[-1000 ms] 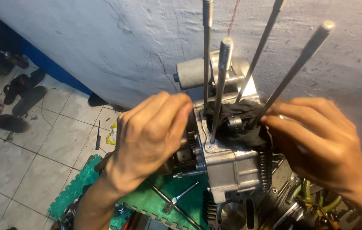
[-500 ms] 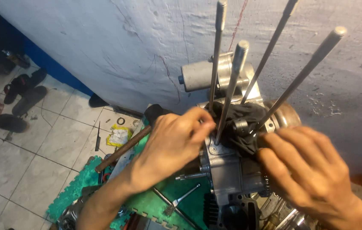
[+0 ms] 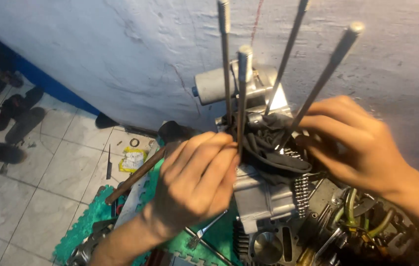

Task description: The person works on a small motorcycle engine resting on foam mats on the floor. They stuff a black cloth into the cylinder bore, then pick up a piston and fit piston rings around it by hand, using a small tool to help seat the rings.

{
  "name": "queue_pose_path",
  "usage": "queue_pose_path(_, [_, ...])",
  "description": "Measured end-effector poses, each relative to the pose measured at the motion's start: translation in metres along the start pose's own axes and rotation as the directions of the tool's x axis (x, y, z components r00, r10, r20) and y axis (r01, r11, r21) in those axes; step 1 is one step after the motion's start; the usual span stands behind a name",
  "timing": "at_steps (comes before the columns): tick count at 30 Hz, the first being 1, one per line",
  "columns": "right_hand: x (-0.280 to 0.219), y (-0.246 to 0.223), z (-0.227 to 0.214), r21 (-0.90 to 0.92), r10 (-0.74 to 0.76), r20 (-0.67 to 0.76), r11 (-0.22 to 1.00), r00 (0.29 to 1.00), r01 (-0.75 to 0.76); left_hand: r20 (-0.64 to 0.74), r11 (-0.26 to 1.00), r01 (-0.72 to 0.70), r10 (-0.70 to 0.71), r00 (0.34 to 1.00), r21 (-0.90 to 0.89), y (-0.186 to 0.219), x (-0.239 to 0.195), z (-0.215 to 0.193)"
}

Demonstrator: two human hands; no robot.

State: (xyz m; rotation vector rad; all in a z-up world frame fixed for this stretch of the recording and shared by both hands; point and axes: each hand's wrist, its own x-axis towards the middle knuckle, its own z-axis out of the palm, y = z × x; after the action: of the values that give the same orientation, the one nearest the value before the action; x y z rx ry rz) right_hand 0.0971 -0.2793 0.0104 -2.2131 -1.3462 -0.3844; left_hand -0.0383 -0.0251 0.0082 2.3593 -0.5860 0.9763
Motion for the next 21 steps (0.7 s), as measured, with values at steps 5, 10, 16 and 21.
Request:
queue_pose_path(5, [-0.009,0.013,0.008,-0.122,-0.033,0.098,0.991,0.995,0.045,-0.019,0.942,-0.111,0.123,0.992,0.316,0.019,-0.024,0.035])
queue_pose_path(10, [-0.025,0.008,-0.003,-0.217,0.139,0.263,0.973,0.955,-0.082,0.096,0.8,-0.134,0.095,0.991,0.586,0.036,-0.026,0.047])
queue_pose_path(16, [-0.039,-0.011,-0.006,0.255,0.025,0.089,0.966,0.996,-0.047,0.11,0.732,-0.022,-0.073,0.991,0.681,0.051,-0.024,0.063])
queue_pose_path(21, [-0.016,-0.03,0.0,0.129,0.082,0.026,0.988,0.996,-0.084,0.08,0.76,0.178,-0.29,0.954,0.626,0.071,-0.001,0.066])
